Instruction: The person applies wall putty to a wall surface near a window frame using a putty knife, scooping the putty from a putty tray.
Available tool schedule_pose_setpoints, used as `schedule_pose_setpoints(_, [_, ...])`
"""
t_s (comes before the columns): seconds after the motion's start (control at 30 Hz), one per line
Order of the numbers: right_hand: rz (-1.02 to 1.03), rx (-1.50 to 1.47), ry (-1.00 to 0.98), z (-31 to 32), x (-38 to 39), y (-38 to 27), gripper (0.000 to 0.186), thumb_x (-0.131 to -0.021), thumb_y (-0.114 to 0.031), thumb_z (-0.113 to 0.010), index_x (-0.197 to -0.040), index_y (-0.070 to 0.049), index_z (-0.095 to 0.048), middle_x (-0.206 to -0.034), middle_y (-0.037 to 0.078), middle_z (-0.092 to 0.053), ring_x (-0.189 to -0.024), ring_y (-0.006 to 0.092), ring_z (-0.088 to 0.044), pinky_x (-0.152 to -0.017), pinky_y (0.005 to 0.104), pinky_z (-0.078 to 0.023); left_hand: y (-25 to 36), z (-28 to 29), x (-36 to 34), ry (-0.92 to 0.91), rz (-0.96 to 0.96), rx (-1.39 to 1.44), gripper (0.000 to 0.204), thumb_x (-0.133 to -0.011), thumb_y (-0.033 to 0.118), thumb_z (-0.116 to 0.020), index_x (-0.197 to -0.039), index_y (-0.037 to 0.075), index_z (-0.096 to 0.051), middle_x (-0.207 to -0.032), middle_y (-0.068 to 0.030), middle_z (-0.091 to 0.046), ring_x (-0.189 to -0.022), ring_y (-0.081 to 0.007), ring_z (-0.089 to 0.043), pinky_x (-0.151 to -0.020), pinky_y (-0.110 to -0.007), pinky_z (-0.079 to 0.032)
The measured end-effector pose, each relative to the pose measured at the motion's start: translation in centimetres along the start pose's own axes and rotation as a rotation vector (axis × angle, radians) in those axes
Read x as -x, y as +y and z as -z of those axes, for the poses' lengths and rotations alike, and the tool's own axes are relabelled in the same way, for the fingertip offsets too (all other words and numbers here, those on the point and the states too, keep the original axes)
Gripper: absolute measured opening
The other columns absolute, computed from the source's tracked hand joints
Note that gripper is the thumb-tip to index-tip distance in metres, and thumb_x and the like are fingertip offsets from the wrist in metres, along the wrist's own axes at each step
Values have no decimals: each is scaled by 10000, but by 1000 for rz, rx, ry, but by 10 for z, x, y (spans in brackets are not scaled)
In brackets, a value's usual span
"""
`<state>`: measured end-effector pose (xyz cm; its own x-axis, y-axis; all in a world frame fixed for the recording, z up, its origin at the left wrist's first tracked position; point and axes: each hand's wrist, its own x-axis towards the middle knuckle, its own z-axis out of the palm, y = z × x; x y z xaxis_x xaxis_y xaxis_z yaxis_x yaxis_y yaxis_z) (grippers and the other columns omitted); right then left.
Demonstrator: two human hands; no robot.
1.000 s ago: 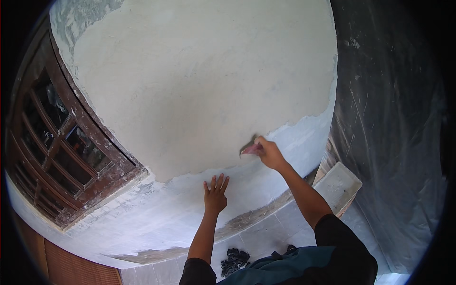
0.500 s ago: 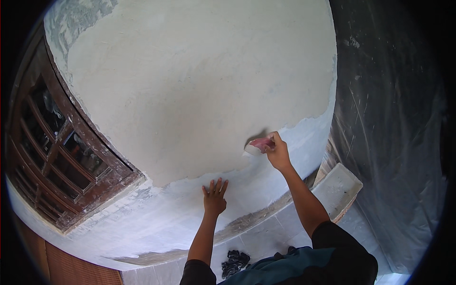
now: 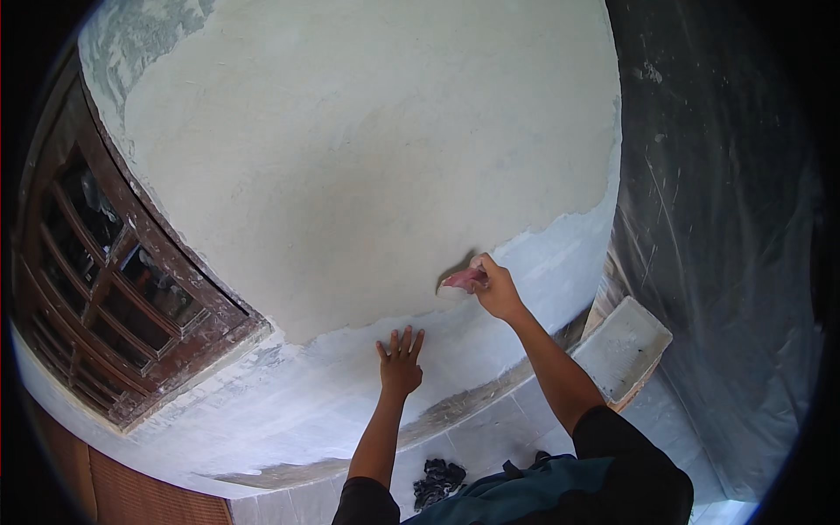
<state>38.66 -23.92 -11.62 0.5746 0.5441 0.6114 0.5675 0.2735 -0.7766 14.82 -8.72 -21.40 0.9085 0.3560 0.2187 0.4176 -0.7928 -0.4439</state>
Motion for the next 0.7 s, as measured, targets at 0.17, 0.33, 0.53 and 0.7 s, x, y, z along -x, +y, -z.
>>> schedule_pose_setpoints(0.17, [-73, -153, 215, 13, -2, 4, 317, -766, 141, -582, -1007, -30, -470, -901, 104, -610, -840, 133, -610, -740, 273, -489, -2, 4, 2, -9, -8, 15, 928, -745, 366, -661, -1505, 239, -143, -1564, -121, -73, -1418, -402, -77, -1041, -707, -99])
schedule_pose_setpoints(0.33, [-50, -82, 111, 7, 3, 6, 332, -761, 144, -585, -1010, -45, -473, -895, 81, -591, -824, 135, -606, -739, 271, -486, 0, 6, 5, 36, -11, 4, 931, -744, 368, -668, -1504, 236, -148, -1562, -126, -75, -1420, -403, -68, -1040, -708, -101])
schedule_pose_setpoints(0.53, [-80, -219, 181, 10, 13, 15, 299, -777, 152, -557, -1006, -22, -475, -915, 114, -622, -866, 154, -638, -737, 269, -501, 1, 8, 5, 8, -31, 60, 931, -742, 369, -670, -1504, 230, -152, -1561, -132, -69, -1419, -412, -50, -1037, -712, -104])
schedule_pose_setpoints(0.7, [-107, -263, 279, 3, 0, 10, 298, -771, 149, -565, -1000, -14, -466, -905, 99, -610, -878, 143, -612, -764, 259, -486, -1, 15, 6, 20, -21, 58, 942, -735, 364, -669, -1506, 222, -147, -1563, -134, -57, -1422, -411, -30, -1043, -707, -94])
